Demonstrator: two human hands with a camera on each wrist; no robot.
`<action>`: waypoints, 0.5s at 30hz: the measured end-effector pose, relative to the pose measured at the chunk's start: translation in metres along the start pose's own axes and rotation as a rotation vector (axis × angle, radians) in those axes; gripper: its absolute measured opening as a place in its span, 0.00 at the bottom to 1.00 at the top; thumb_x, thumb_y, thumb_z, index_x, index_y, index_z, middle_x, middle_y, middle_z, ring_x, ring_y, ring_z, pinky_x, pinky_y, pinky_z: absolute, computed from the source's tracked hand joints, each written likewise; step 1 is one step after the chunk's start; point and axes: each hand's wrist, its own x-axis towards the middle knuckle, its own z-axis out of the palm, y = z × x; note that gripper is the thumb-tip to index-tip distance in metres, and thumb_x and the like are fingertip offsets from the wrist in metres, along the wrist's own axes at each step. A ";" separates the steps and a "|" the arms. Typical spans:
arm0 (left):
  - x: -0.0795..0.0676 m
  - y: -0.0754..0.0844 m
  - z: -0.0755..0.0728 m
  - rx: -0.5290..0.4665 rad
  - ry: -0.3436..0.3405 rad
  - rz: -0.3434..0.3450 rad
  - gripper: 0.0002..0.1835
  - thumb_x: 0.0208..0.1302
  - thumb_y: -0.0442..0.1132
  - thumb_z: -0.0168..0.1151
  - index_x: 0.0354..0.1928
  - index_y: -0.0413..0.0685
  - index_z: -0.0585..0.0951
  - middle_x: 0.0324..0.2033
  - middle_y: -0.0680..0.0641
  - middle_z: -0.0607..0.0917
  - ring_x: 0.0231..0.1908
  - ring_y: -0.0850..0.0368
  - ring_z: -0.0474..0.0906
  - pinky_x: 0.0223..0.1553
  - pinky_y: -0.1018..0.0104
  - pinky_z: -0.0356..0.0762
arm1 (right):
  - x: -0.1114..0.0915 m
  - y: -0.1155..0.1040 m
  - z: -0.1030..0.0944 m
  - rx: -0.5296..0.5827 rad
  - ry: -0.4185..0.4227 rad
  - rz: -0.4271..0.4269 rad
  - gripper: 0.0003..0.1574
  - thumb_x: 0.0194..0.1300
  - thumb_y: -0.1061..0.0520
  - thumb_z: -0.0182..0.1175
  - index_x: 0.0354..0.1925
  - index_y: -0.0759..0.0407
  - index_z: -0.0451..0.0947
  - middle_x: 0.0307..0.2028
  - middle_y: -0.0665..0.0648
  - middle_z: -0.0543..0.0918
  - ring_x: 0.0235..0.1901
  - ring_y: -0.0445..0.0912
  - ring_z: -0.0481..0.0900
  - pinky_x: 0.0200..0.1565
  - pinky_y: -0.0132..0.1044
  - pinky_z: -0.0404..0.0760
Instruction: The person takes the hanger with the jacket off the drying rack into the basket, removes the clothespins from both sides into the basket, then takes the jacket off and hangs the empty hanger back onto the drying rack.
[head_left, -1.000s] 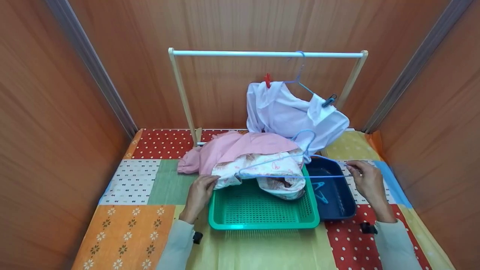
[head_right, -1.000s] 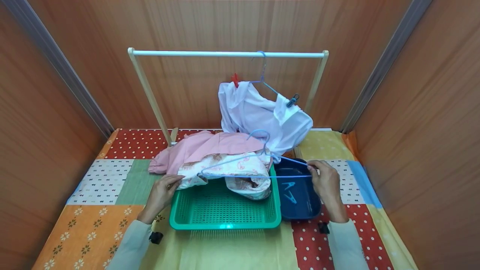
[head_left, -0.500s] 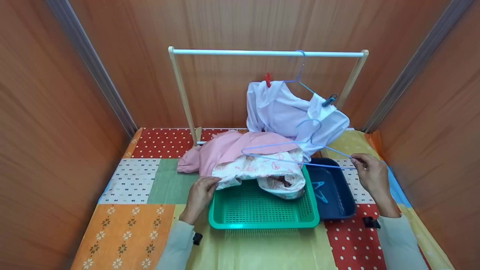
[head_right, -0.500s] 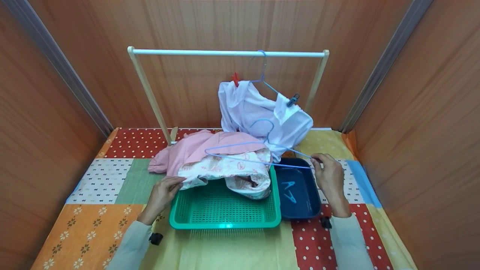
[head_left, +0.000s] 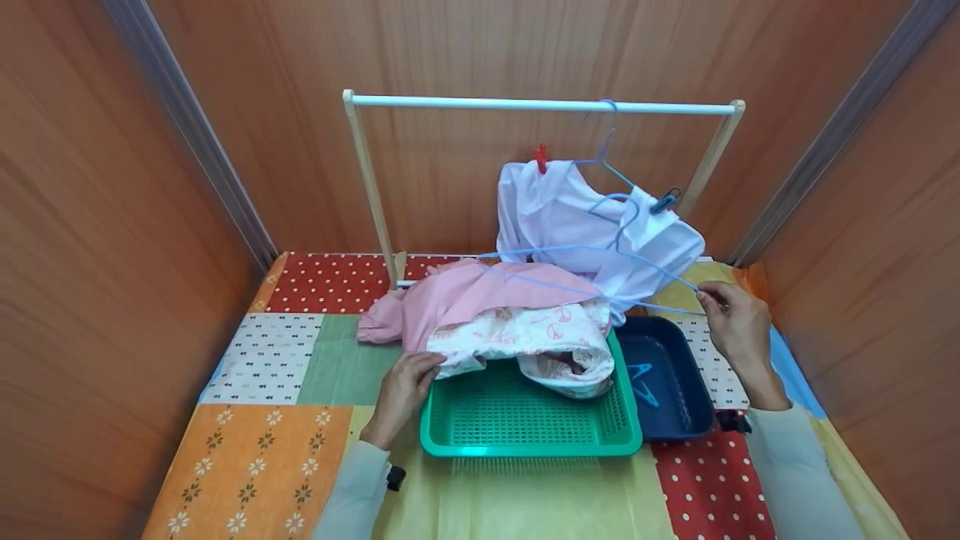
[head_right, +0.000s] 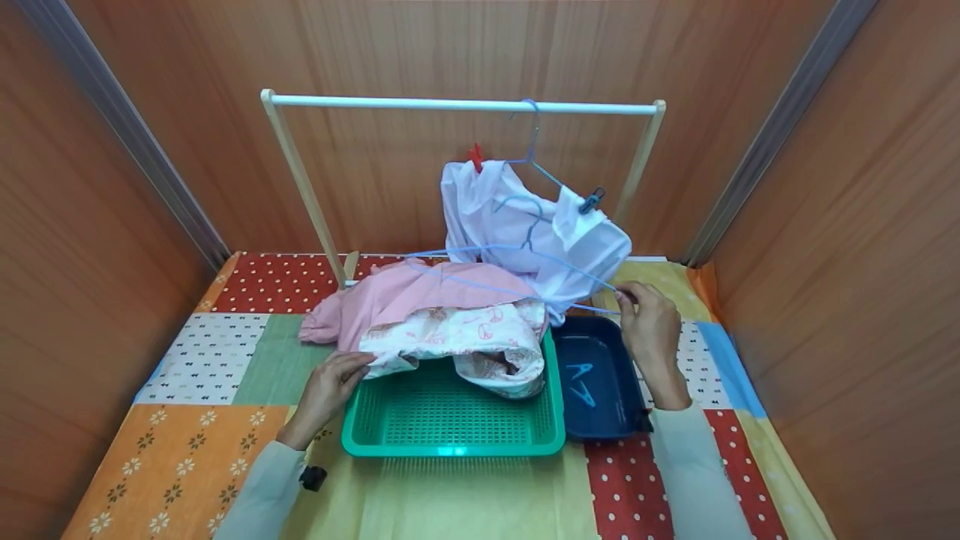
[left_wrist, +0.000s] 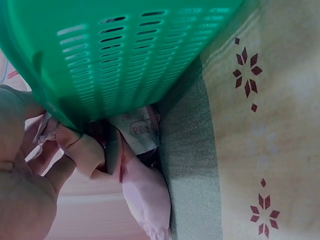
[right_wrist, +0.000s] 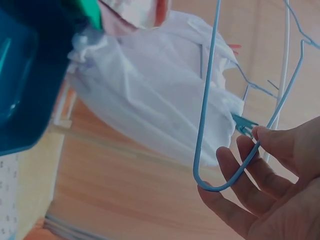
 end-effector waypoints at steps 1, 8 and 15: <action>0.000 0.000 0.000 -0.004 -0.002 0.001 0.13 0.61 0.36 0.61 0.47 0.54 0.84 0.45 0.52 0.86 0.48 0.55 0.79 0.50 0.59 0.78 | 0.003 -0.002 0.000 0.002 0.003 0.000 0.12 0.64 0.57 0.58 0.42 0.62 0.82 0.38 0.63 0.85 0.37 0.56 0.82 0.36 0.38 0.74; -0.001 0.001 -0.001 0.017 -0.020 -0.005 0.14 0.61 0.37 0.61 0.48 0.54 0.83 0.46 0.52 0.85 0.48 0.56 0.78 0.50 0.59 0.79 | 0.019 -0.022 0.000 -0.004 0.019 -0.033 0.12 0.64 0.58 0.58 0.42 0.62 0.82 0.37 0.64 0.85 0.35 0.57 0.82 0.35 0.48 0.75; 0.001 0.001 -0.003 0.024 -0.062 -0.050 0.14 0.63 0.38 0.59 0.50 0.58 0.82 0.47 0.54 0.84 0.49 0.57 0.78 0.52 0.59 0.78 | 0.040 -0.046 0.002 -0.008 0.004 -0.047 0.13 0.65 0.57 0.57 0.43 0.63 0.82 0.36 0.65 0.85 0.34 0.58 0.82 0.36 0.51 0.76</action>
